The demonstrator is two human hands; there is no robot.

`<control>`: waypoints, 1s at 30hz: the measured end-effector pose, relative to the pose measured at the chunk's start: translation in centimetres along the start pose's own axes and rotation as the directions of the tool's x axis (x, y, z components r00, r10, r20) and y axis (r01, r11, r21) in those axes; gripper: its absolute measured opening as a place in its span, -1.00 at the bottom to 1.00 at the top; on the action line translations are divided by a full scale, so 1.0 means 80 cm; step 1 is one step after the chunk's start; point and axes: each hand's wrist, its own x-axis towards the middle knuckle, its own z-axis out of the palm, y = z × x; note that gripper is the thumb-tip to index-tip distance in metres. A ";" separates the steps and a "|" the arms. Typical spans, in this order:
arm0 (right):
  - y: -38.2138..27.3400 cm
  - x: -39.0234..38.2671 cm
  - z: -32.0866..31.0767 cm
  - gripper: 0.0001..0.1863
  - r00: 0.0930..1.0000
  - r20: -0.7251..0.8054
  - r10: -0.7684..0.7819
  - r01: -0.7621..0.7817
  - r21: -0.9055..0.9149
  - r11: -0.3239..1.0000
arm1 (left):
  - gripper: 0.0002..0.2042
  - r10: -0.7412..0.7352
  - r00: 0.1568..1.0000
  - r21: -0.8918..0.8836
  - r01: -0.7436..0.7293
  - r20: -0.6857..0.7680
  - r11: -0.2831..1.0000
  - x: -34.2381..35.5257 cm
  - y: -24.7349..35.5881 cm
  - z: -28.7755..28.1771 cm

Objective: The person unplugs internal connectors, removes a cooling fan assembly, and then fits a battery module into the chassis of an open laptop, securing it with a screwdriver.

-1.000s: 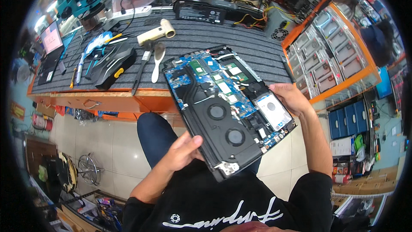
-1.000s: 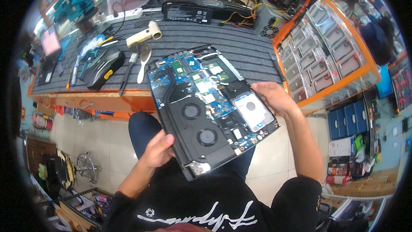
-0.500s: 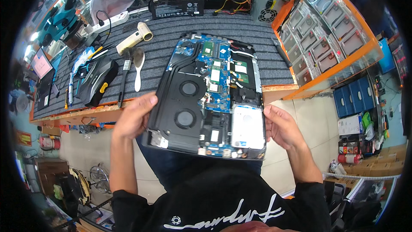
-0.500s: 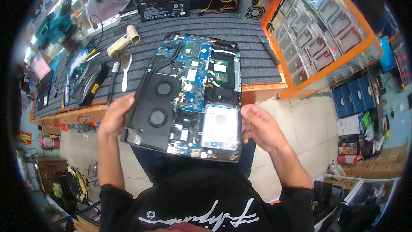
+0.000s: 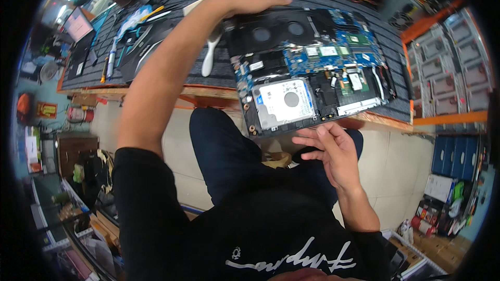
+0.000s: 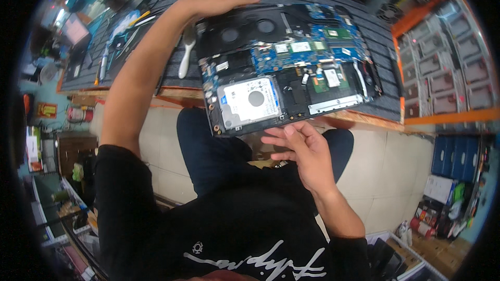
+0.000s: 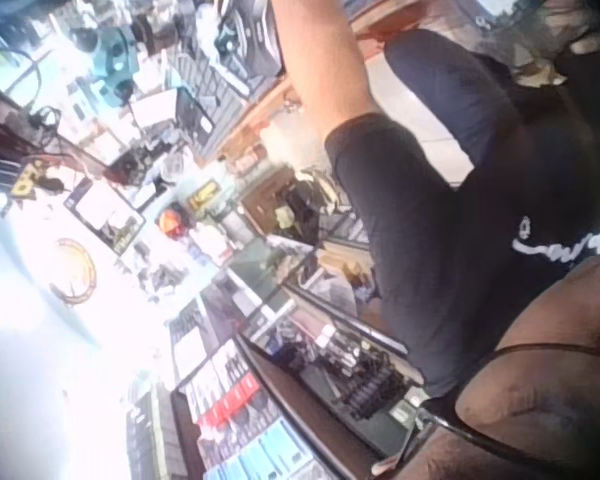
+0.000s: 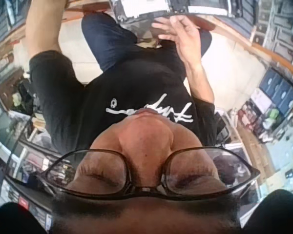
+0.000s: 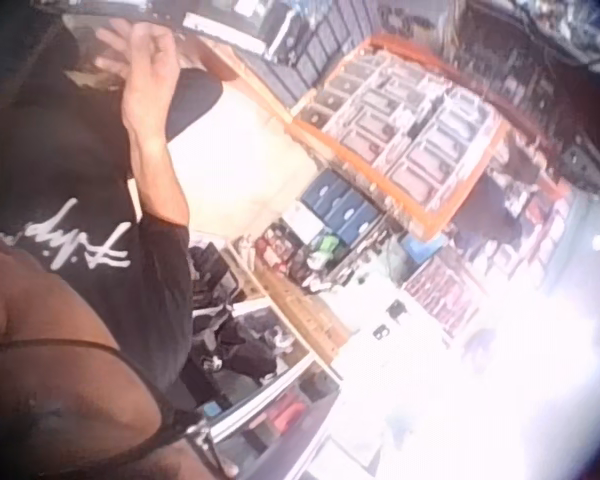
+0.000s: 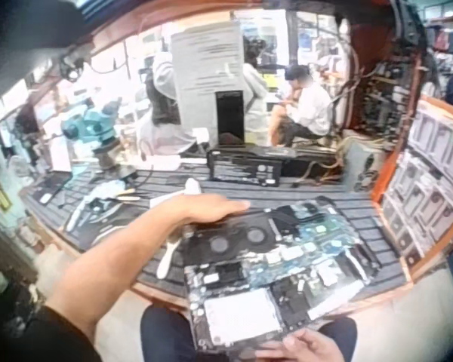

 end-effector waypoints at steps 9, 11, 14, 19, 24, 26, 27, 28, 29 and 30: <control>-0.023 0.035 -0.008 -0.54 0.986 0.114 0.120 -0.110 -0.090 0.990 | -0.30 0.095 0.962 0.222 -0.037 -0.257 0.974 0.090 0.010 0.020; -0.026 0.040 0.004 -0.58 0.994 0.056 0.091 -0.073 -0.268 0.961 | -0.09 0.126 0.983 0.283 -0.083 -0.137 0.955 0.145 -0.014 0.023; -0.017 0.052 0.012 -0.63 0.998 -0.036 -0.049 0.026 -0.474 0.880 | -0.09 0.160 0.978 0.300 -0.114 -0.136 0.947 0.158 -0.005 0.036; -0.020 0.056 0.025 -0.73 0.988 -0.126 -0.089 0.008 -0.533 0.846 | -0.16 0.189 0.975 0.397 -0.130 -0.113 0.908 0.141 0.015 0.044; -0.018 0.064 0.038 -0.78 0.961 -0.177 -0.212 0.024 -0.710 0.704 | -0.17 0.227 0.971 0.417 -0.173 -0.082 0.892 0.164 0.028 0.045; -0.020 0.065 0.036 -0.68 0.935 -0.223 -0.277 -0.034 -0.830 0.556 | -0.14 0.229 0.966 0.396 -0.165 -0.121 0.903 0.159 0.030 0.045; -0.020 0.065 0.037 -0.68 0.935 -0.222 -0.276 -0.036 -0.835 0.549 | -0.23 0.236 0.956 0.426 -0.143 -0.174 0.894 0.148 0.030 0.040; -0.019 0.066 0.037 -0.65 0.909 -0.125 -0.398 0.058 -0.908 0.416 | -0.31 0.245 0.943 0.455 -0.122 -0.224 0.882 0.133 0.031 0.032; -0.018 0.066 0.036 -0.62 0.866 -0.016 -0.500 0.137 -0.954 0.268 | -0.30 0.317 0.919 0.411 -0.201 -0.236 0.889 0.081 0.038 0.009; -0.021 0.066 0.039 -0.62 0.867 -0.011 -0.499 0.142 -0.953 0.268 | -0.27 0.378 0.890 0.371 -0.270 -0.257 0.889 0.012 0.037 -0.013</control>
